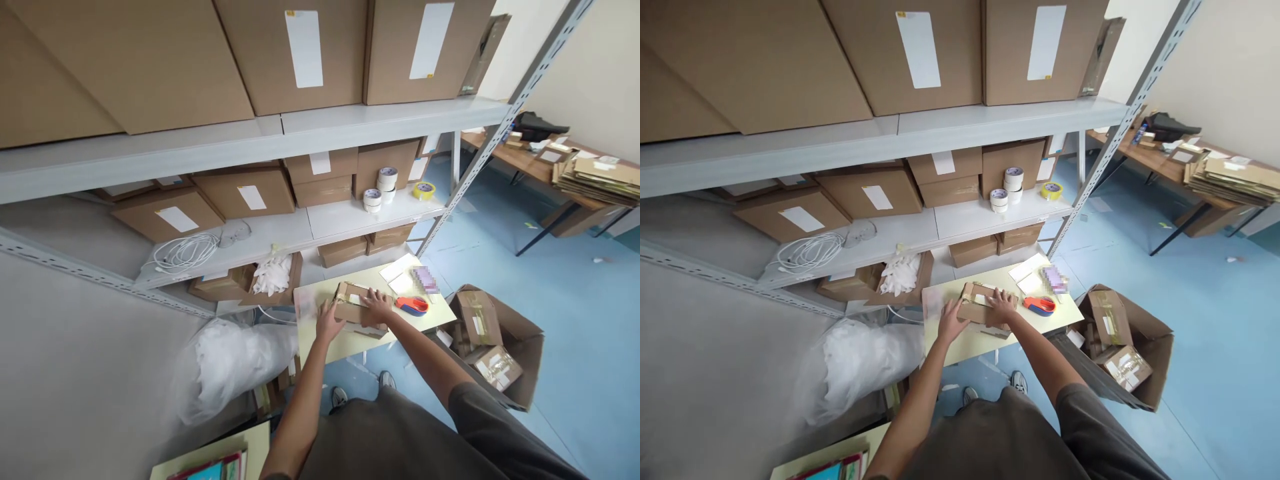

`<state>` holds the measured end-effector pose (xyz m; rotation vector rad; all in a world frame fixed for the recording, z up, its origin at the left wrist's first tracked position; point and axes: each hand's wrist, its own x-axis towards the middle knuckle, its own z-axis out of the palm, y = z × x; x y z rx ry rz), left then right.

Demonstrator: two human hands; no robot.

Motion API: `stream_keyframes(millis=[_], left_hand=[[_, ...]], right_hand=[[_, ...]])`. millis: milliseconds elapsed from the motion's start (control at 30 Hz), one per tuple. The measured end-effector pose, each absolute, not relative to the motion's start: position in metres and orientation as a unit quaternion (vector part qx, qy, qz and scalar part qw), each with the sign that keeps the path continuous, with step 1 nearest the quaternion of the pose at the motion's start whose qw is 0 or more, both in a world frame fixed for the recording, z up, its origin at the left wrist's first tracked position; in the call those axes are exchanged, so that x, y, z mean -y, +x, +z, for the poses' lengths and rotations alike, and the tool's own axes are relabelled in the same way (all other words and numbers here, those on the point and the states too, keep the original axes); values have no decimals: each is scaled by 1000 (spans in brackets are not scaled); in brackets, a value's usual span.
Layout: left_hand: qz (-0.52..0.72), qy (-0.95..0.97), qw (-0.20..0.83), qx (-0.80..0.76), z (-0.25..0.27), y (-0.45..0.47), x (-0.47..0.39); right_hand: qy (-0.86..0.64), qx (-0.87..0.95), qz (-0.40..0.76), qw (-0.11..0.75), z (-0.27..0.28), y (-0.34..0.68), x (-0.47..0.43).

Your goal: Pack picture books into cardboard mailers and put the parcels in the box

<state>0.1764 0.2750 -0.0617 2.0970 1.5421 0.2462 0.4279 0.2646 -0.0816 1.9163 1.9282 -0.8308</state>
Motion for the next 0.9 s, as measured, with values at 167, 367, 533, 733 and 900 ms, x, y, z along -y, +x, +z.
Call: stream_keyframes(millis=[167,367,533,733,900], left_hand=[[-106,855,248,-443,-58,196,-316],[-102,860,246,-436,-88,209,-300],[-64,851,239,-464,-98,211,-278],[-56,843,174,-506,-96,227,-263],[-56,824,137,-548,-95,250,-257]], right_hand=[[667,-682,-273,127,-77,431,-259],[627,-727,-270,77,-69,442,-250],[611,-740,-281,36,-60,458,-248],[689,-693,-198,-79,-60,531,-231],[746,-630,-197,-88,-76,617,-213]])
